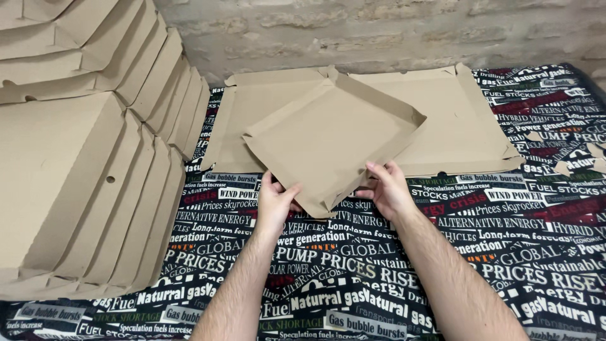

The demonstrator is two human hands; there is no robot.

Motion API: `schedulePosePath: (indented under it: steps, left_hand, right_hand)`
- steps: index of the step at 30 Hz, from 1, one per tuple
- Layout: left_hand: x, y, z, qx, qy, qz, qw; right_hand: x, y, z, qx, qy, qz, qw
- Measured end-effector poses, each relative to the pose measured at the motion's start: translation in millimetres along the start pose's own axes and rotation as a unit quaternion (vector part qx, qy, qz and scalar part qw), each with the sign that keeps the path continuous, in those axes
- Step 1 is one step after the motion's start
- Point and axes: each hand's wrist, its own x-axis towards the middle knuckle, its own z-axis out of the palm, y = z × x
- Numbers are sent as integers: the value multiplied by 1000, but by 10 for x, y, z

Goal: The person folds cardboard sheets to assemble pizza boxes by hand on a table.

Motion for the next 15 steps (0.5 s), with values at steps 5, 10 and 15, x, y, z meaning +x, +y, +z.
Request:
schedulePosePath:
  steps: [5,10,15]
  left_hand:
    - [-135,45,-1,116,2,179,977]
    - [-149,-131,-29,292,-34,334,896]
    - [-217,-88,70,352,16,419,837]
  right_hand:
    - [-5,42,30,10,10,-9,1000]
    - [169,146,-157,28,10,-19,999]
    - [252,205,-245,33,6,-17,999]
